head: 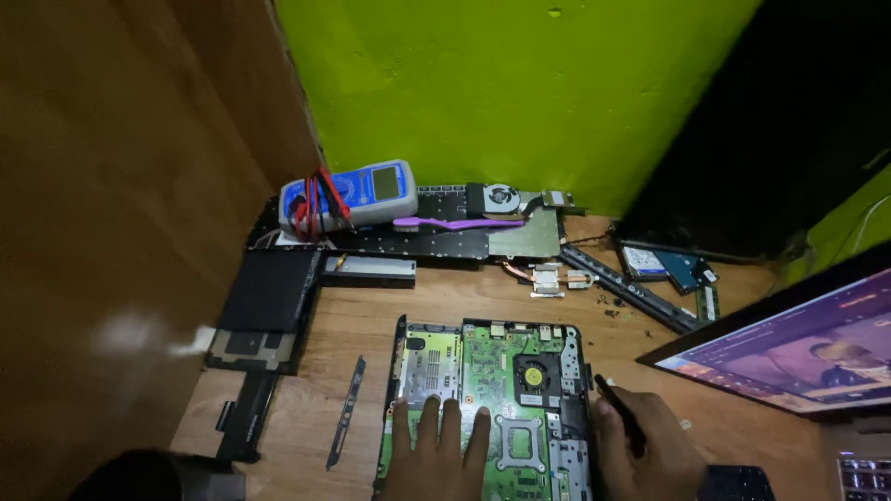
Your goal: Installing a cooling fan into a laptop chassis and adjusting motherboard components using a small tool.
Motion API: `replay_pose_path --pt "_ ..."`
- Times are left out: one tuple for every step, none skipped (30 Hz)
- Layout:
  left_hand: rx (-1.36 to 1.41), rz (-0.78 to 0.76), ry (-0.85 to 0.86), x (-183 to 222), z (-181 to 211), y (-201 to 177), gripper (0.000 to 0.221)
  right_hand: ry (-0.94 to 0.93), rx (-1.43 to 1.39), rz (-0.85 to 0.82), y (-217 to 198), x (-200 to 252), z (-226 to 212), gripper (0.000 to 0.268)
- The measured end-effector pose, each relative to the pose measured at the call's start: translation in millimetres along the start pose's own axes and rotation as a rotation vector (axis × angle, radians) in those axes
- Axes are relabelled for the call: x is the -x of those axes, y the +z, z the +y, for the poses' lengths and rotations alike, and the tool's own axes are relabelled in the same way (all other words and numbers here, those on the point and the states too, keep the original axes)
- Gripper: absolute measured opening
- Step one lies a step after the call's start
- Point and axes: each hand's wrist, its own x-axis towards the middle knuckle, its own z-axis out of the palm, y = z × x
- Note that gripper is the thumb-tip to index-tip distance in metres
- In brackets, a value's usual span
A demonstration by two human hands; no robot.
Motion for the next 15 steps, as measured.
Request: replay_pose_path --pt "-0.004 0.004 0.001 0 1 -2 0.046 -0.004 -0.004 0.004 -1 2 1 0.017" --pt "-0.001 0.042 -0.015 -2 0 -2 0.049 0.013 0.013 0.002 -1 2 2 0.017" --pt "0.002 0.080 -0.029 -3 0 -3 0.052 0.030 0.029 0.000 -1 3 3 0.017" --pt "-0.001 0.083 -0.027 -5 -1 -9 0.052 0.028 0.026 0.005 -1 2 0 0.017" --pt "0.015 0.075 -0.026 -8 -2 -15 0.054 0.074 0.025 0.012 0 2 -2 0.019" --pt "0.035 0.059 -0.025 -8 -2 -21 0.057 0.126 0.029 0.016 0 4 -4 0.021" --pt "0.037 0.056 -0.023 -9 -3 -26 0.057 0.130 0.030 0.015 1 5 -2 0.021" --pt "0.077 0.029 -0.007 -10 -4 -30 0.067 0.106 0.007 0.039 1 5 1 0.021" --pt "0.118 0.003 0.009 -11 -6 -34 0.077 0.082 -0.017 0.063 2 5 4 0.022" --pt "0.119 0.002 0.009 -16 -6 -40 0.077 0.083 -0.016 0.063 -1 4 3 0.022" --pt "0.056 0.062 0.010 -20 -5 -46 0.077 0.109 0.006 0.025 -5 3 3 0.025" --pt "-0.007 0.124 0.011 -25 -5 -52 0.080 0.136 0.028 -0.011 -9 1 3 0.028" --pt "-0.007 0.124 0.013 -27 -3 -53 0.080 0.137 0.028 -0.010 -6 3 13 0.028" --pt "0.004 0.073 0.005 -28 -1 -54 0.093 0.067 0.015 0.018 -4 5 23 0.025" --pt "0.015 0.022 -0.003 -30 0 -55 0.106 -0.002 0.002 0.047 -1 6 32 0.022"
